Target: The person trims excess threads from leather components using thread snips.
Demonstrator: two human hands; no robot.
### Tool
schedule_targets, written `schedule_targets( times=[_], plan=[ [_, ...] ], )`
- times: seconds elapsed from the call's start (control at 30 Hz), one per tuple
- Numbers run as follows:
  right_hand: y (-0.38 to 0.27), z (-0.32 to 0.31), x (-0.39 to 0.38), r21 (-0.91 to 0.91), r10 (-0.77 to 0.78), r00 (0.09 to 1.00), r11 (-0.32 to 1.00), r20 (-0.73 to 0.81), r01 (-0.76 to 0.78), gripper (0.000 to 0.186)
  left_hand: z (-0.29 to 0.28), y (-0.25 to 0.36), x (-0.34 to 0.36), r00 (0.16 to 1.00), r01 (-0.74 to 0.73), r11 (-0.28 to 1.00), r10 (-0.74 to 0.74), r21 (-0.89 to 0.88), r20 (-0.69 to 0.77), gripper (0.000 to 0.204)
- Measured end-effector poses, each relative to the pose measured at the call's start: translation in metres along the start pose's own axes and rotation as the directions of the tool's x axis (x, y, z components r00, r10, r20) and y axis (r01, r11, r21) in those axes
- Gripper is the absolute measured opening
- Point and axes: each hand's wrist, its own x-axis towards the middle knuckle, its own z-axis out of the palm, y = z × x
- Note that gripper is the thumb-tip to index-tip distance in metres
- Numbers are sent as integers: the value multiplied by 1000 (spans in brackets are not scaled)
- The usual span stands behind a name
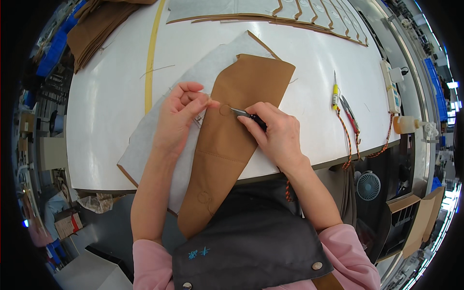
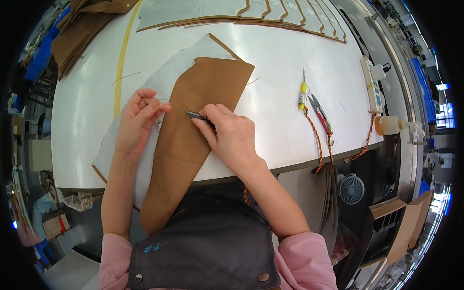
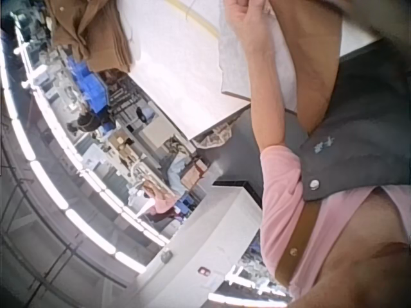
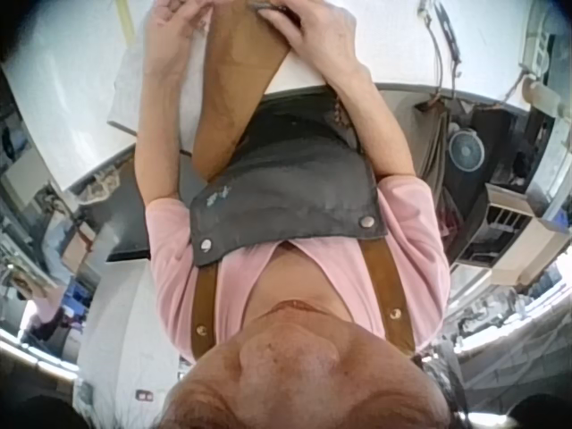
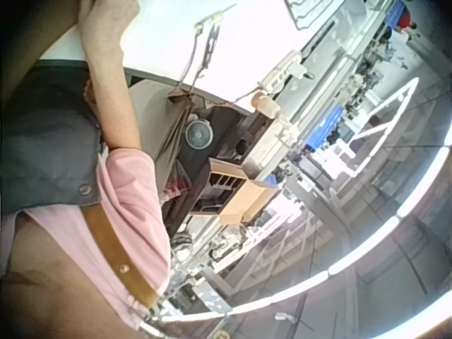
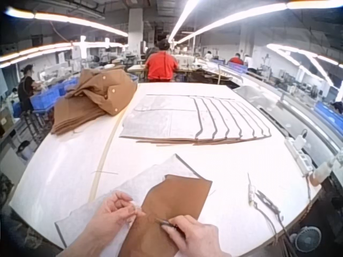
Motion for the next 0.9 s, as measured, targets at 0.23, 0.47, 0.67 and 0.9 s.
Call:
schedule_targets(
  times=[0.23,0.47,0.67,0.9],
  plan=[
    [6,-1,-5,161,207,978,965,32,-209,24,-23,26,-29,616,-147,392,754,908,-226,42],
    [1,-5,5,282,292,951,908,103,-309,25,16,22,-118,986,104,566,-167,818,-10,54],
    [-7,-18,-2,370,291,957,889,3,-271,25,25,-11,-91,981,27,887,64,461,-182,46],
    [-43,-19,-52,155,20,968,986,250,-61,35,32,-17,-66,969,-45,843,168,536,-184,42]
  ],
)
